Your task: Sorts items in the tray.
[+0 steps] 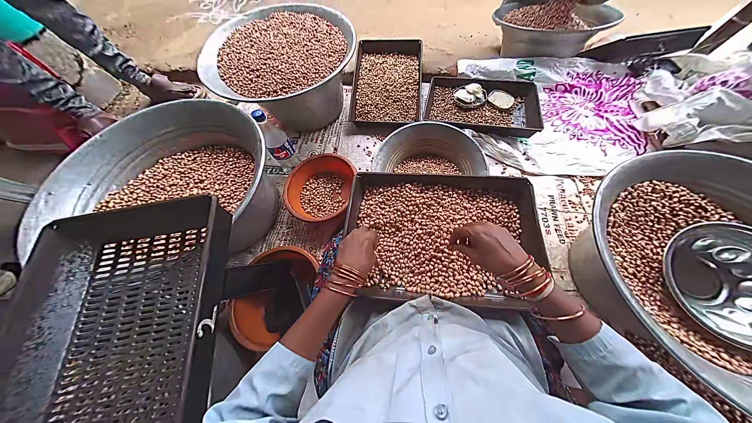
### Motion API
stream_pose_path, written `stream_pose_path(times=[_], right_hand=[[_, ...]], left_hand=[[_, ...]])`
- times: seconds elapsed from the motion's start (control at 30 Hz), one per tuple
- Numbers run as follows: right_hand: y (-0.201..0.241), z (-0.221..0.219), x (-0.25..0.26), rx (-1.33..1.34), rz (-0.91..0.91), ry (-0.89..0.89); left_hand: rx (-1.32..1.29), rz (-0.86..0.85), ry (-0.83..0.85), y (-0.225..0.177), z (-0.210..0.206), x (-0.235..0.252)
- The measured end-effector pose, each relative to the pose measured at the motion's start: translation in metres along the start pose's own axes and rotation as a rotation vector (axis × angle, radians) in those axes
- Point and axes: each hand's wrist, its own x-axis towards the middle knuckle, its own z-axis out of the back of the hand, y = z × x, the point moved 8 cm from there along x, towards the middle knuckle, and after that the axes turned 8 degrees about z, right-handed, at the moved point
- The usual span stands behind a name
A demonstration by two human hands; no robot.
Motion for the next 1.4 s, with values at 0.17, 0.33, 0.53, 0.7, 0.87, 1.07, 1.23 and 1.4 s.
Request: stream_pose_path(times=[0.17, 0.33, 0.53, 0.7, 0.87, 1.07, 1.23, 1.4], right_hand=[[-0.021, 0.009, -0.013, 0.003, -0.08, -0.05], [-0.032, 0.004, -0.025, 0.04, -0.178, -0.015], [-0.031, -0.008, -0.033, 0.083, -0.173, -0.005], [0.028, -0.05, -0.01, 0.062, 0.279, 0.035], [0.055, -0.087, 0.002, -0.153, 0.42, 0.146], [0.053, -0.09, 0.008, -0.174, 0.379, 0.281], [0.049, -0.082, 0.01, -0.216, 0.3, 0.451], [0.079, -0.002, 0.039, -0.113, 0.401, -0.035]], left_hand=[[-0.259, -0.028, -0.658, 0.038, 0.093, -0.008], [-0.299, -0.382, -0.014, -0.049, 0.009, -0.019], [-0.142, -0.361, 0.074, -0.083, -0.046, -0.023], [-0.143, -0.308, 0.091, -0.065, -0.032, -0.017], [-0.243, -0.012, -0.588, 0.031, 0.064, -0.016], [-0.384, -0.385, -0.093, -0.034, -0.007, -0.037], [-0.184, -0.365, 0.199, -0.066, -0.057, -0.037], [-0.301, -0.115, -0.476, 0.005, 0.033, -0.032]])
